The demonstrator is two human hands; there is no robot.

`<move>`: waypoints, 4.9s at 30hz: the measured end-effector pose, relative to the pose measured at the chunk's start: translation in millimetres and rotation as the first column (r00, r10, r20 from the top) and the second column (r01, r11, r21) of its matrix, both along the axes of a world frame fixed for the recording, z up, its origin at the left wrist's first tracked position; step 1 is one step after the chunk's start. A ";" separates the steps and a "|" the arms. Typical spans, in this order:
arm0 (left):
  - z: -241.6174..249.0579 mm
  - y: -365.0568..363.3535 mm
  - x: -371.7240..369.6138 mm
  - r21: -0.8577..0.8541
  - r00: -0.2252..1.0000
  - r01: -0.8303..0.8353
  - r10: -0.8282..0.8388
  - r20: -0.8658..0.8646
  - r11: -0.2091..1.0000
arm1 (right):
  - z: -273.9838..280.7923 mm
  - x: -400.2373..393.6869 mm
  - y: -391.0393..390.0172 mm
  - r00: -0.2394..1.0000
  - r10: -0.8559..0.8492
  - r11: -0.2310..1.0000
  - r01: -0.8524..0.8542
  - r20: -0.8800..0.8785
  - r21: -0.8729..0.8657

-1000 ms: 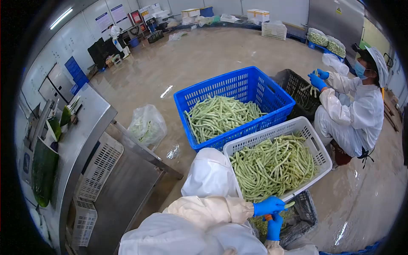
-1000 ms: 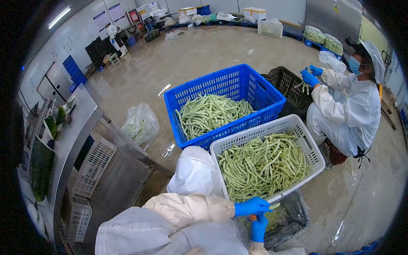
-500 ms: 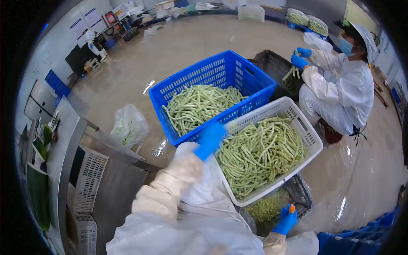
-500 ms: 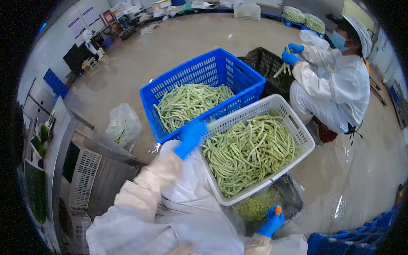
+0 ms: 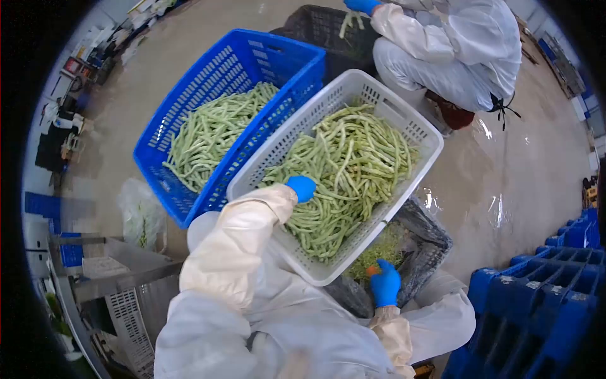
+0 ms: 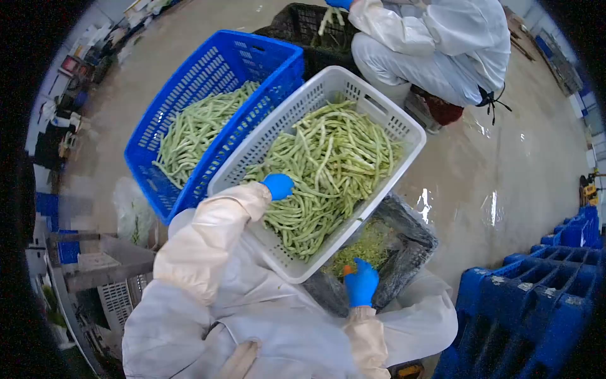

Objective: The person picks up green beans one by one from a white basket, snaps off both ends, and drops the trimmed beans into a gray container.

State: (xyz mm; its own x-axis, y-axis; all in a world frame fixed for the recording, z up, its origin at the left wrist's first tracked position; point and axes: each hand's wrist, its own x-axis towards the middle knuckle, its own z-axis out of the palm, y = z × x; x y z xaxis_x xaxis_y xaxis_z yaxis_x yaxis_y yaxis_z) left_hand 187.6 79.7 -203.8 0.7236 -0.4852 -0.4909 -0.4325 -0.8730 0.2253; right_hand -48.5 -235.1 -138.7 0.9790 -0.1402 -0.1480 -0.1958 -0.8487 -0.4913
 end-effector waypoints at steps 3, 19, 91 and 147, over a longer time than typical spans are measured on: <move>-41.5 -44.2 -13.0 -0.076 0.952 -0.036 0.057 0.300 0.996 | 0.5 2.9 8.9 0.996 -0.019 0.984 0.033 -0.083 0.177; 75.4 -65.6 -49.5 -0.371 0.344 -0.910 0.163 -0.925 -0.185 | 41.2 20.0 26.4 0.989 -0.144 0.859 0.105 0.039 0.500; 183.5 19.6 -118.5 -0.875 0.725 -0.390 0.682 -0.100 0.286 | 22.9 -1.1 -12.4 0.984 -0.160 0.861 0.100 0.080 0.498; -94.1 -13.2 -27.9 0.355 0.882 0.040 -0.200 0.426 0.934 | 12.3 -6.6 32.9 0.973 0.169 0.961 -0.129 -0.154 0.243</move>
